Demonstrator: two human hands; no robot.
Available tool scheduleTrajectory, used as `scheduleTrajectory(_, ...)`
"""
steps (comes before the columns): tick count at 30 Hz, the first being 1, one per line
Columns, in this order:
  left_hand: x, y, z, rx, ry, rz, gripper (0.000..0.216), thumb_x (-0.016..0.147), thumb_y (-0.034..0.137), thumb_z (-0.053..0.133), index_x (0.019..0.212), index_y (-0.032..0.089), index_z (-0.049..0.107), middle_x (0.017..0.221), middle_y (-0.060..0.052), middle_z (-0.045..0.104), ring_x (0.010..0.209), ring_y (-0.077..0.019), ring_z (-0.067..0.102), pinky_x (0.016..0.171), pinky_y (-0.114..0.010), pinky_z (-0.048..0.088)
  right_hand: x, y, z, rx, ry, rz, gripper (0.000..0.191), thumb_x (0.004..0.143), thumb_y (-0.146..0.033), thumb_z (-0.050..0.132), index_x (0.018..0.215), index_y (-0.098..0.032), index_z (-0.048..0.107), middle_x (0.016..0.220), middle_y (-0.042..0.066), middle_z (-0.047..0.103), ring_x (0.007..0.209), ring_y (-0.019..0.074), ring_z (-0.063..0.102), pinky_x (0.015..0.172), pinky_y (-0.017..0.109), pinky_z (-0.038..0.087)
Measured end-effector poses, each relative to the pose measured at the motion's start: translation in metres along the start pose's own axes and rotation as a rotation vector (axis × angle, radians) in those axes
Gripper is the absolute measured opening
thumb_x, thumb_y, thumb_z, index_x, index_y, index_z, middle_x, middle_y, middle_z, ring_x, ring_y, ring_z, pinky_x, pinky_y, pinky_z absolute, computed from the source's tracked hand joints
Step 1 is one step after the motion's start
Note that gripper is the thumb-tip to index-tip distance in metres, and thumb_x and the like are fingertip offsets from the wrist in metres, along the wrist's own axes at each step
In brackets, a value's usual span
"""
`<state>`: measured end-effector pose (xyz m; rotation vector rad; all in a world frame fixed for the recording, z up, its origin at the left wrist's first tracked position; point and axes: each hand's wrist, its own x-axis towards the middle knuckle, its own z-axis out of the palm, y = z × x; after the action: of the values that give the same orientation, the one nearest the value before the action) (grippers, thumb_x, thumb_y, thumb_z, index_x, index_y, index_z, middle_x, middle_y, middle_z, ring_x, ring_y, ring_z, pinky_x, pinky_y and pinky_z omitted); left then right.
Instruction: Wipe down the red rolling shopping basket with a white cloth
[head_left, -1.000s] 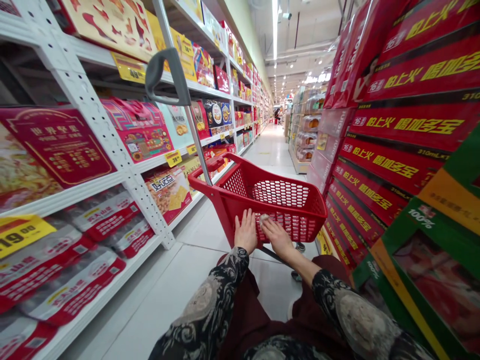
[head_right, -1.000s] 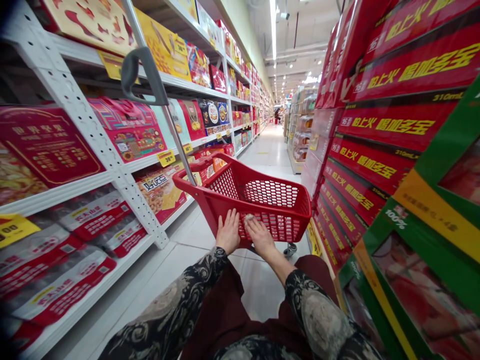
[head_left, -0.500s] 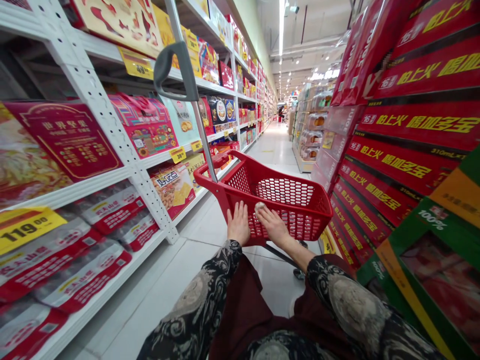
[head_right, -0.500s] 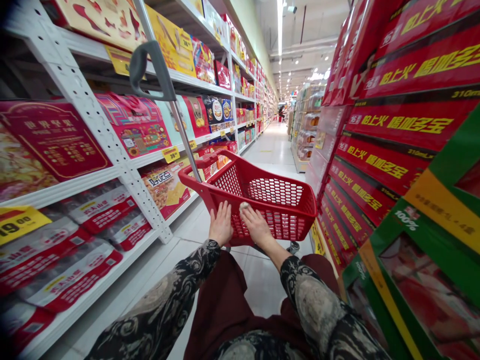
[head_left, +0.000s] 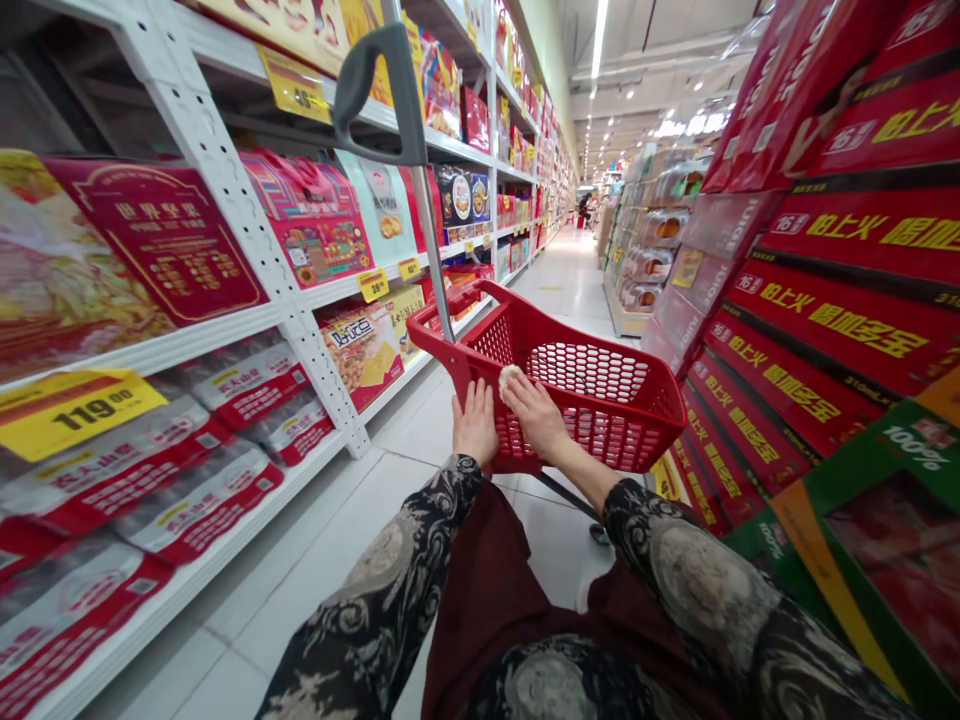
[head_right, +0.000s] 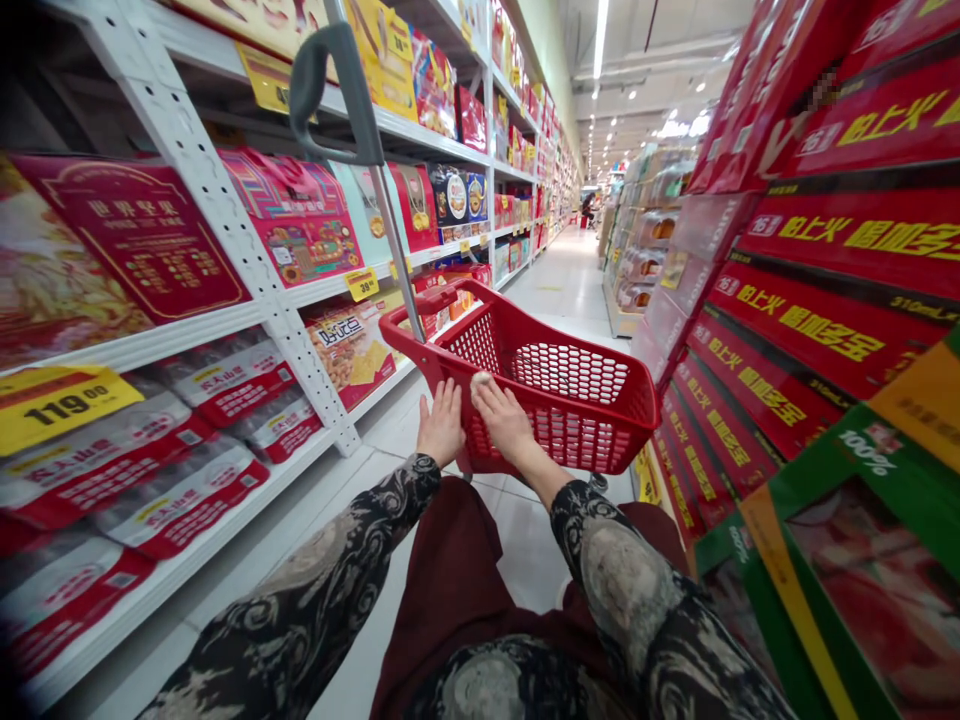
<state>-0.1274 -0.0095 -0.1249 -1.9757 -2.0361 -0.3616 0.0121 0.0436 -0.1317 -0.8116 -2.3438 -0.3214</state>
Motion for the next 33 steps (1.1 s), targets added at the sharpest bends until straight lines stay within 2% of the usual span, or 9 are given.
scheduleTrajectory(3,-0.002,-0.007,0.005,-0.003,0.009,-0.006,0.067,0.075,0.015,0.038,0.139,0.005,0.022,0.150,-0.014,0.016,0.138,-0.0261,0.011,0.109,-0.053,0.013,-0.020,0.002,0.014,-0.004,-0.196,0.009,0.050,0.080,-0.002,0.038,0.126,-0.016,0.050,0.135,0.012,0.046,0.131,0.0234,0.032,0.102,0.047,0.032)
scheduleTrajectory(5,-0.005,-0.010,0.009,-0.005,0.017,-0.011,0.068,0.075,0.016,0.039,0.140,0.005,0.022,0.150,-0.014,0.015,0.138,-0.0259,0.011,0.110,-0.053,0.013,-0.032,0.001,0.022,0.000,-0.256,0.000,0.051,0.078,0.000,0.038,0.126,-0.015,0.050,0.134,0.014,0.046,0.130,0.0240,0.034,0.101,0.048,0.034)
scheduleTrajectory(8,-0.006,-0.015,0.011,-0.012,0.020,-0.032,0.066,0.076,0.016,0.037,0.140,0.006,0.022,0.150,-0.014,0.017,0.138,-0.0250,0.011,0.110,-0.052,0.013,-0.025,-0.007,0.021,0.017,-0.174,-0.035,0.048,0.082,-0.003,0.037,0.127,-0.014,0.049,0.135,0.013,0.045,0.131,0.0226,0.031,0.102,0.045,0.033)
scheduleTrajectory(12,-0.005,-0.020,0.005,-0.021,0.001,-0.070,0.065,0.077,0.014,0.034,0.140,0.007,0.022,0.149,-0.013,0.018,0.138,-0.0239,0.011,0.109,-0.053,0.013,0.021,-0.018,0.007,0.041,0.028,-0.060,0.046,0.087,-0.007,0.033,0.130,-0.017,0.045,0.140,0.009,0.040,0.135,0.0187,0.023,0.108,0.043,0.025)
scheduleTrajectory(15,-0.003,-0.023,0.000,-0.025,-0.006,-0.084,0.067,0.075,0.014,0.036,0.140,0.006,0.021,0.150,-0.013,0.016,0.138,-0.0241,0.012,0.109,-0.053,0.013,0.045,-0.019,0.002,0.035,0.066,-0.025,0.045,0.087,-0.007,0.032,0.130,-0.018,0.045,0.140,0.008,0.040,0.135,0.0184,0.021,0.108,0.044,0.024)
scheduleTrajectory(22,-0.006,-0.032,0.004,-0.007,0.011,-0.101,0.069,0.073,0.015,0.038,0.140,0.006,0.023,0.150,-0.013,0.016,0.138,-0.0251,0.012,0.109,-0.053,0.014,0.012,-0.015,0.020,-0.011,-0.218,-0.029,0.049,0.081,-0.002,0.037,0.126,-0.017,0.049,0.135,0.013,0.045,0.131,0.0221,0.033,0.101,0.046,0.034)
scheduleTrajectory(24,-0.006,-0.035,0.005,-0.006,0.014,-0.106,0.067,0.074,0.015,0.037,0.139,0.007,0.024,0.150,-0.012,0.015,0.138,-0.0245,0.012,0.109,-0.053,0.014,0.010,-0.019,0.021,-0.001,-0.242,-0.039,0.049,0.081,-0.002,0.037,0.127,-0.017,0.048,0.134,0.013,0.047,0.129,0.0222,0.035,0.100,0.046,0.035)
scheduleTrajectory(30,-0.003,-0.044,0.001,0.027,0.016,-0.156,0.068,0.075,0.015,0.039,0.140,0.009,0.021,0.150,-0.013,0.017,0.138,-0.0246,0.012,0.109,-0.053,0.015,0.077,-0.046,0.000,0.030,0.047,-0.125,0.044,0.089,-0.011,0.034,0.132,-0.017,0.041,0.142,0.007,0.036,0.136,0.0188,0.020,0.108,0.041,0.024)
scheduleTrajectory(33,-0.004,-0.047,-0.001,0.043,0.021,-0.165,0.070,0.074,0.017,0.041,0.140,0.007,0.021,0.149,-0.015,0.018,0.138,-0.0257,0.013,0.108,-0.053,0.016,0.102,-0.049,-0.003,0.006,0.043,-0.108,0.042,0.090,-0.013,0.035,0.131,-0.017,0.042,0.142,0.008,0.037,0.136,0.0200,0.020,0.107,0.043,0.025)
